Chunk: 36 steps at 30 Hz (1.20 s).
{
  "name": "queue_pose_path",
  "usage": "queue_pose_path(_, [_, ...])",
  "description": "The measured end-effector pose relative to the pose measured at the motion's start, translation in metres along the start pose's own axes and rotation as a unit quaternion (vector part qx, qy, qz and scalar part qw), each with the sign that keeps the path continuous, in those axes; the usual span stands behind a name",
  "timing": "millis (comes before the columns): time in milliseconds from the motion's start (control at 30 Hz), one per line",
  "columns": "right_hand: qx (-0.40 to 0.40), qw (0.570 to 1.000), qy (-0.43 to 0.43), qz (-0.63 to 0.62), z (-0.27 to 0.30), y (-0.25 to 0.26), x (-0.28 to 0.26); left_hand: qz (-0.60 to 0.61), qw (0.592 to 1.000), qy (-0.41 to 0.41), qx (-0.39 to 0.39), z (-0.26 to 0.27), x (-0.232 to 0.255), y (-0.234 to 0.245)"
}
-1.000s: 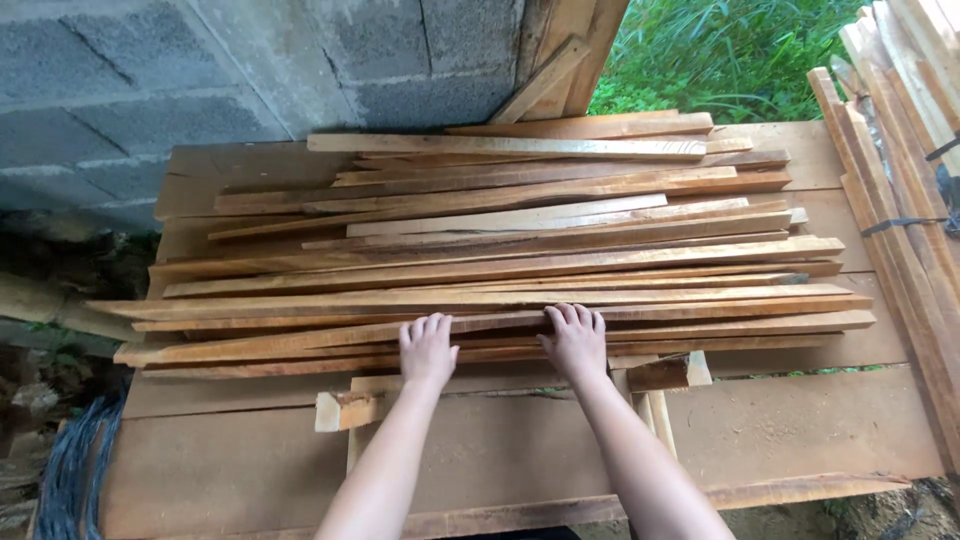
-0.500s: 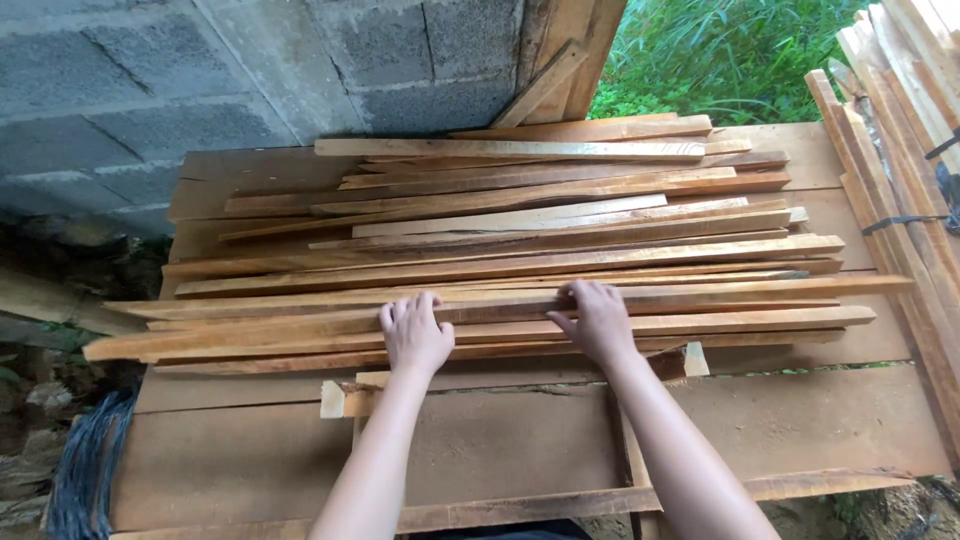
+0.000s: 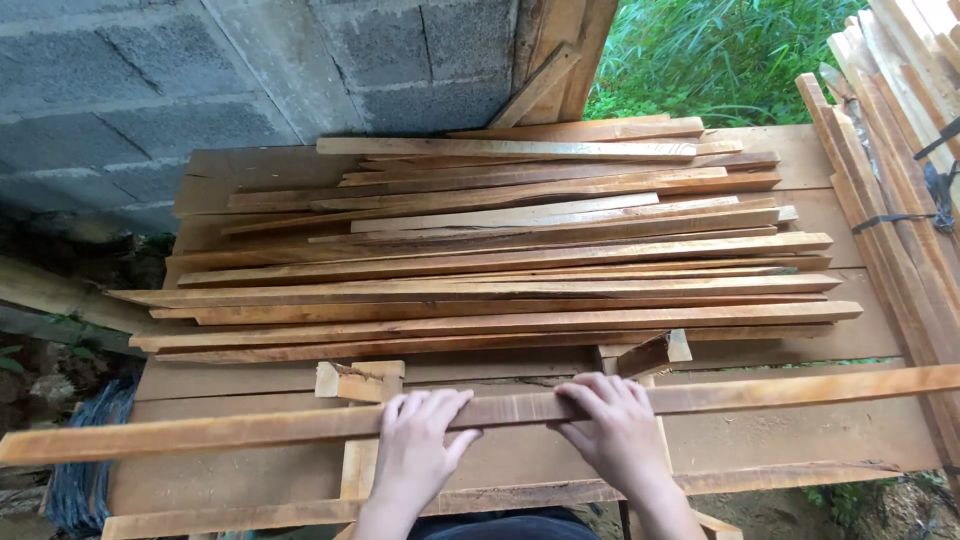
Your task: The person ties a bundle of wooden planks together using a black strap. They then move the bundle to the side and continue to arrange and align other wooden planks on a wooden workbench.
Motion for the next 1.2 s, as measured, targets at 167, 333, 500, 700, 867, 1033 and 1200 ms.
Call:
queue_pose_path(167, [-0.079, 0.992, -0.072, -0.074, 0.016, -0.06, 0.024, 0.011, 0.991, 0.076, -0.113, 0.005, -0.019, -0.071])
queue_pose_path(333, [-0.105, 0.984, -0.104, -0.1, 0.02, -0.155, 0.066, 0.021, 0.969, 0.157, -0.188, -0.013, -0.057, -0.174])
queue_pose_path(500, [-0.081, 0.988, -0.077, -0.111, 0.002, -0.191, 0.079, 0.088, 0.979, 0.14, -0.121, -0.036, -0.084, -0.204])
queue_pose_path(700, [-0.095, 0.987, -0.093, -0.095, -0.003, -0.212, 0.092, 0.099, 0.989, 0.074, -0.084, -0.051, -0.096, -0.221])
queue_pose_path(867, [-0.126, 0.983, -0.108, -0.078, 0.003, -0.23, 0.107, 0.062, 0.99, 0.07, -0.105, -0.047, -0.102, -0.245])
queue_pose_path(1033, [-0.174, 0.977, -0.107, -0.066, 0.004, -0.229, 0.109, -0.029, 0.985, 0.076, -0.152, -0.043, -0.099, -0.254])
queue_pose_path(1200, [-0.163, 0.981, -0.085, -0.057, 0.004, -0.214, 0.093, -0.045, 0.993, 0.095, -0.062, -0.022, -0.08, -0.224])
Point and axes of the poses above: each hand's wrist, its own z-axis away from the middle knuckle, its own y-axis out of the back of the hand, x = y × z, the point moved 7 cm from there along -z, towards the middle knuckle, and after that the axes turned 8 degrees about -z, right-handed, at the moved point
